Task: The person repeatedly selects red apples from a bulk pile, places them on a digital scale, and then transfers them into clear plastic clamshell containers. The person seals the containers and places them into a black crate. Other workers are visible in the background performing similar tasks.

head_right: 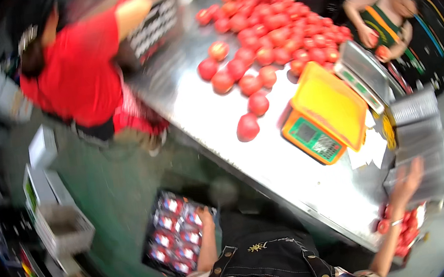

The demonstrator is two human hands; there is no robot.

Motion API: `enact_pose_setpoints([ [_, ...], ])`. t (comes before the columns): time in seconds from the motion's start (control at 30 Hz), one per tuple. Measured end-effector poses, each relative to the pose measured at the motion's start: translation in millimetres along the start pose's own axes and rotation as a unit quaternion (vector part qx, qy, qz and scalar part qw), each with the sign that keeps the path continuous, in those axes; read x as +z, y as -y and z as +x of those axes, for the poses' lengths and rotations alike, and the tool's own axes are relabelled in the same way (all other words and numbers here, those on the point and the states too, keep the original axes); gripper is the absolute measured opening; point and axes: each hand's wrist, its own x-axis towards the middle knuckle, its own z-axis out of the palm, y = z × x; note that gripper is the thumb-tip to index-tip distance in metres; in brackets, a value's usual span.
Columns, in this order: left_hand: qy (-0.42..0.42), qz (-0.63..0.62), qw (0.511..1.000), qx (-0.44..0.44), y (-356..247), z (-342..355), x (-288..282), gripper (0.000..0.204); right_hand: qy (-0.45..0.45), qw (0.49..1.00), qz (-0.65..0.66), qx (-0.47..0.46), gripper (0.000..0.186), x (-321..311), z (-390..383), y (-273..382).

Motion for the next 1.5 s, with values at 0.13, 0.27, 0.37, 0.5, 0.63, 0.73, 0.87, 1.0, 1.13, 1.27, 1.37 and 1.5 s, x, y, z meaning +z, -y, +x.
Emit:
enact_pose_setpoints([
  [0.13, -0.021, 0.086, 0.957, 0.276, -177, -62, 59, 0.049, -0.018, 0.905, -0.381, 0.189, 0.059, -2, -34, -217],
  [0.27, -0.006, 0.123, 0.826, 0.551, -291, -135, 113, 0.048, 0.077, 0.889, -0.383, 0.241, 0.057, 15, -88, -332],
  [0.37, 0.069, 0.15, 0.778, 0.606, -311, -158, 154, 0.048, 0.022, 0.956, -0.214, 0.2, 0.038, -13, -47, -319],
  [0.5, 0.057, 0.208, 0.787, 0.578, -309, -185, 191, 0.058, 0.106, 0.952, 0.166, 0.233, 0.024, -12, -37, -375],
  [0.63, 0.031, 0.252, 0.782, 0.569, -302, -177, 186, 0.06, 0.044, 0.893, 0.331, 0.3, 0.024, -4, -33, -392],
  [0.73, 0.022, 0.282, 0.775, 0.565, -304, -180, 188, 0.06, 0.028, 0.971, 0.159, 0.177, 0.012, -13, -21, -370],
  [0.87, 0.038, 0.269, 0.784, 0.559, -306, -183, 192, 0.058, 0.004, 0.995, 0.07, 0.066, 0.006, -25, -8, -348],
  [1.0, 0.017, 0.214, 0.815, 0.539, -314, -163, 197, 0.055, -0.101, 0.986, 0.0, 0.135, 0.012, -59, 8, -327],
  [1.13, 0.057, 0.117, 0.816, 0.563, -380, -138, 244, 0.05, -0.143, 0.988, -0.023, 0.052, 0.013, -72, 3, -195],
  [1.27, 0.2, 0.123, 0.765, 0.599, -474, -84, 366, 0.052, 0.121, 0.971, 0.192, 0.076, 0.018, -8, -79, -28],
  [1.37, 0.178, 0.188, 0.709, 0.656, -530, -28, 451, 0.061, 0.246, 0.913, 0.305, 0.117, 0.019, 16, -116, 71],
  [1.5, 0.189, 0.278, 0.722, 0.605, -585, 18, 538, 0.077, 0.384, 0.848, 0.301, 0.207, 0.032, 20, -135, 127],
])
